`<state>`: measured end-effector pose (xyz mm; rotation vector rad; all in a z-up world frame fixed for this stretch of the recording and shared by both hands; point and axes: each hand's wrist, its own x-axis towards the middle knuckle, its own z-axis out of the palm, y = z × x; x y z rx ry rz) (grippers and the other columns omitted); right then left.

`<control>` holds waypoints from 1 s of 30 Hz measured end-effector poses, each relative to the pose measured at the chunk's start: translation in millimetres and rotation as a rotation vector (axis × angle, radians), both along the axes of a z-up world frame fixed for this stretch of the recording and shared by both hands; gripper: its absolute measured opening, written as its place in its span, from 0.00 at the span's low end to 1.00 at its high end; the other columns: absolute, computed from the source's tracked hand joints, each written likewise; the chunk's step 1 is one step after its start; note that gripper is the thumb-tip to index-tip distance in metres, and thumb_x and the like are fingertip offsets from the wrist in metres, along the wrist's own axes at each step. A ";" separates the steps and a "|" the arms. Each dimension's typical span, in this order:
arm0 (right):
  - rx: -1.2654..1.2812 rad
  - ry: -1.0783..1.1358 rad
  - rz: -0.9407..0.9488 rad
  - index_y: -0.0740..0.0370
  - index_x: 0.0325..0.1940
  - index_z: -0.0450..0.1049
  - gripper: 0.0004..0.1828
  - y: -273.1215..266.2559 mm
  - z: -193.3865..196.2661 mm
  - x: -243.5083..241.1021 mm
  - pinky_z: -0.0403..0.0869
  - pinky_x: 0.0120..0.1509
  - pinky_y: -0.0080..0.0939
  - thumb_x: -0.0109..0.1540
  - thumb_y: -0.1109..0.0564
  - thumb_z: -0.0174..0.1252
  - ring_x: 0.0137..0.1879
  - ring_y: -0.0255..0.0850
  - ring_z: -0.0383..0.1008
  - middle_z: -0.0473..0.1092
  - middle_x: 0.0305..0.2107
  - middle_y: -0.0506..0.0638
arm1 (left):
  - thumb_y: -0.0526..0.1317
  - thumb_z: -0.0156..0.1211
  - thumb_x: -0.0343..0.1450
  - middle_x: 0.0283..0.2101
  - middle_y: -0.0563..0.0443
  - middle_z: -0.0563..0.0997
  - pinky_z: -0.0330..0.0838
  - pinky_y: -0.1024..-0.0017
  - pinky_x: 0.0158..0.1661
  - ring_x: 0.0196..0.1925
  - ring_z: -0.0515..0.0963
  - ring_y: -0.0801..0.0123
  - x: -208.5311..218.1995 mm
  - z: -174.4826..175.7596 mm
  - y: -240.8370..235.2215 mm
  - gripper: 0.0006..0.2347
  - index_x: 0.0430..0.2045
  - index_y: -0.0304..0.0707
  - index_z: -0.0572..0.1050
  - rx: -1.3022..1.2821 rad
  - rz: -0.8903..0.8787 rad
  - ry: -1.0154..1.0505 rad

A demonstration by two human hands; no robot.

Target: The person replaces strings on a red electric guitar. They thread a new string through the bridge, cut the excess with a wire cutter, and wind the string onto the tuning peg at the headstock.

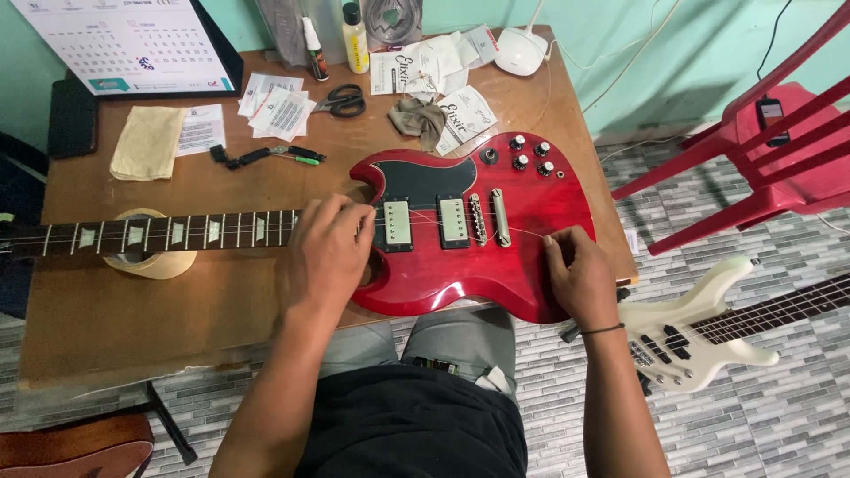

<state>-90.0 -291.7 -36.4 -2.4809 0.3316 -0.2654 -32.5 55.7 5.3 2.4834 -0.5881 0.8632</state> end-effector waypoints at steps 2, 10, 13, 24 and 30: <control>0.006 0.054 0.008 0.59 0.46 0.77 0.10 -1.1 4.6 4.2 0.73 0.45 0.61 0.69 0.51 0.59 0.41 0.64 0.78 0.76 0.29 0.63 | 0.38 0.67 0.73 0.33 0.51 0.77 0.75 0.65 0.36 0.38 0.81 0.58 1.0 0.5 1.2 0.03 0.31 0.42 0.82 0.015 0.051 0.051; 0.017 -0.030 -0.075 0.46 0.32 0.82 0.11 9.8 7.1 18.0 0.72 0.42 0.42 0.62 0.42 0.71 0.34 0.42 0.73 0.69 0.21 0.48 | 0.37 0.67 0.70 0.29 0.55 0.73 0.77 0.67 0.31 0.32 0.80 0.62 30.5 -3.4 -4.1 0.02 0.28 0.44 0.82 0.012 0.135 0.113; 0.135 -0.088 -0.094 0.56 0.30 0.80 0.15 14.6 3.3 16.2 0.73 0.42 0.46 0.60 0.47 0.75 0.34 0.48 0.77 0.74 0.21 0.52 | 0.38 0.69 0.68 0.29 0.55 0.74 0.78 0.64 0.32 0.34 0.81 0.60 33.8 -3.5 -9.6 0.02 0.28 0.46 0.82 0.020 0.134 0.112; 0.006 -0.246 -0.121 0.55 0.27 0.71 0.15 35.4 -0.9 11.3 0.67 0.34 0.46 0.64 0.51 0.68 0.25 0.52 0.69 0.64 0.15 0.55 | 0.41 0.63 0.64 0.25 0.52 0.76 0.76 0.55 0.34 0.33 0.81 0.53 4.5 7.6 -10.8 0.04 0.19 0.46 0.76 0.135 -0.093 0.319; 0.035 -0.221 -0.304 0.53 0.24 0.68 0.17 49.3 -31.9 -8.0 0.68 0.33 0.46 0.63 0.50 0.66 0.26 0.54 0.72 0.66 0.14 0.53 | 0.41 0.58 0.71 0.21 0.47 0.76 0.77 0.55 0.31 0.29 0.82 0.52 12.4 16.1 -5.0 0.06 0.24 0.43 0.74 0.076 0.133 0.422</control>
